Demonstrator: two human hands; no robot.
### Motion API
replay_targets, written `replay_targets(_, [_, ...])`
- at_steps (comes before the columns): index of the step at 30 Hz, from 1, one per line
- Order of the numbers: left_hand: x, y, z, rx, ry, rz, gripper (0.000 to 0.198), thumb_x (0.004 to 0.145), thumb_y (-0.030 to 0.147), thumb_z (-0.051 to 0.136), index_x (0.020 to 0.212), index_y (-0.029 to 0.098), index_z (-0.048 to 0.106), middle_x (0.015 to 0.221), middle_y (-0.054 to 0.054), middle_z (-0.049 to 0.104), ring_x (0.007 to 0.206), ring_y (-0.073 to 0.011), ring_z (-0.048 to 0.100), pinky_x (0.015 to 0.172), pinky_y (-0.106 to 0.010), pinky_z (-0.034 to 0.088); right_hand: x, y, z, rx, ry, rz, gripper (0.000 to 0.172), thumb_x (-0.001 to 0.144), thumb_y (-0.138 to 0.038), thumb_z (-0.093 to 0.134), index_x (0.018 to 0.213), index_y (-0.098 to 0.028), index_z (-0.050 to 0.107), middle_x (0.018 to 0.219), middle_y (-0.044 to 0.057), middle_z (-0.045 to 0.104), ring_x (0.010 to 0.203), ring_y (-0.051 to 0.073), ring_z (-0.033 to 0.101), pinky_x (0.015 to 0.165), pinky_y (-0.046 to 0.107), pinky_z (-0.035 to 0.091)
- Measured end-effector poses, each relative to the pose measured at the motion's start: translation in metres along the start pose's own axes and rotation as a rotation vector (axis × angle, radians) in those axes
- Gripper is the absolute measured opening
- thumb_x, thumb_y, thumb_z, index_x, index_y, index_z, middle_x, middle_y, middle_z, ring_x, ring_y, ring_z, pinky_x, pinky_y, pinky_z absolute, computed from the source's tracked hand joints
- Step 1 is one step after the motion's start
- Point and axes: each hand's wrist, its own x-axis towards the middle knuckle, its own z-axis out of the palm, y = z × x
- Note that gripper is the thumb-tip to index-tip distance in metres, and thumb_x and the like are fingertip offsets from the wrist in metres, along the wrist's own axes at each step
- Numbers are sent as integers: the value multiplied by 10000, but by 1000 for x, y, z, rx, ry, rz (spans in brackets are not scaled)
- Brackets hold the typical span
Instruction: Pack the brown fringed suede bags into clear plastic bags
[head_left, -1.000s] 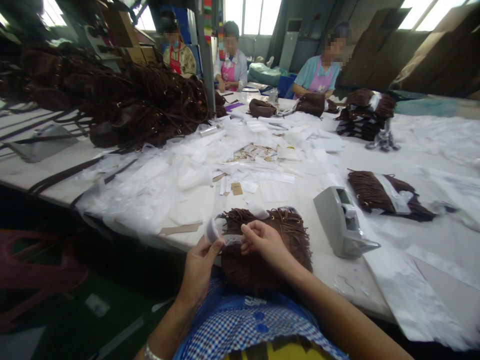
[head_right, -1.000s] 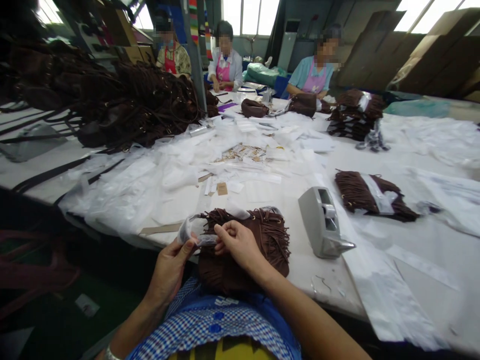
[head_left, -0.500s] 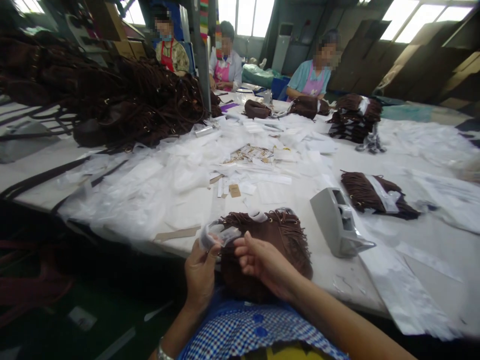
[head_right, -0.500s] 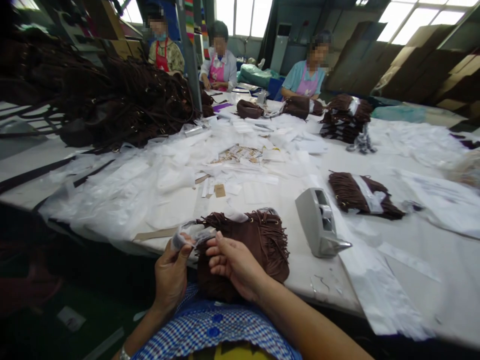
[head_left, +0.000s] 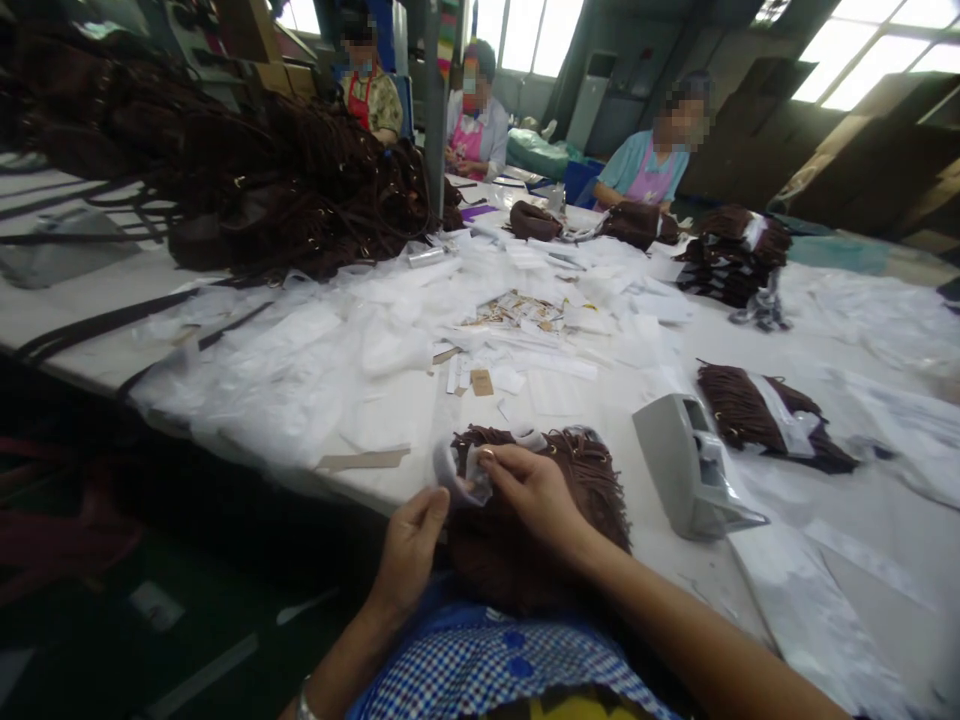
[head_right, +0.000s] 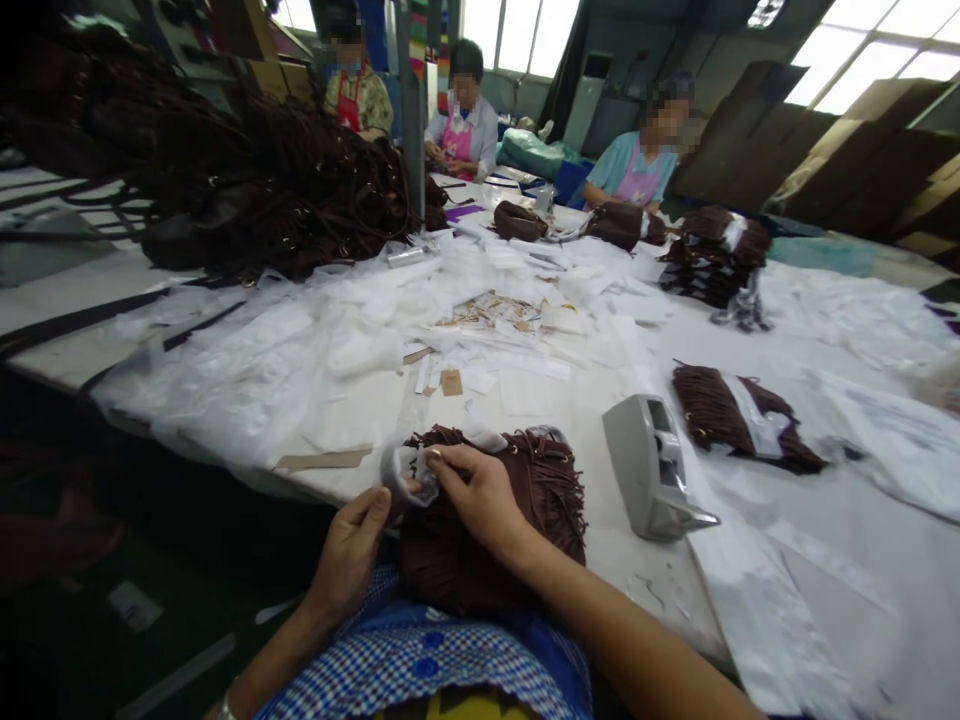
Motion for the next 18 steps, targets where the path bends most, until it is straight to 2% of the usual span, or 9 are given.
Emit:
replay_targets(3, [3,8,3,-110,-16,-58,291,904,377,606,1125,205,684,1018,-49,736,938,-202,658,879,-305,485,4,6,-7,-277,-98,-247,208,923,-196,567,1029,-250,737,1061,45,718,981,189,647,900,320,495])
replay_targets(5, [5,12,4,-153,3,-79,269,880,355,645,1090,194,695,983,-42,739,905,-186,656,860,-281,484,5,11,-11,-433,-150,-354,253,934,-170,525,1066,-258,723,1095,56,685,979,187,631,849,307,499])
replay_targets(9, [7,16,5,-226,11,-143,238,859,370,669,952,162,738,916,-52,742,843,-175,652,815,-267,497,10,18,-14,-619,-226,-362,199,938,-273,550,1069,-258,698,968,48,656,826,178,610,698,281,472])
replay_targets(14, [8,18,4,-284,10,-237,260,821,393,706,952,173,748,929,-56,723,827,-167,642,765,-272,535,22,21,-20,-582,-343,-336,144,927,-347,584,979,-257,684,809,18,625,725,165,573,666,273,426])
replay_targets(18, [9,17,3,-253,18,-296,320,768,420,745,966,169,752,915,-59,701,807,-163,614,674,-261,560,29,19,-24,-593,-448,-404,185,958,-332,532,901,-248,686,749,20,579,692,165,516,658,275,393])
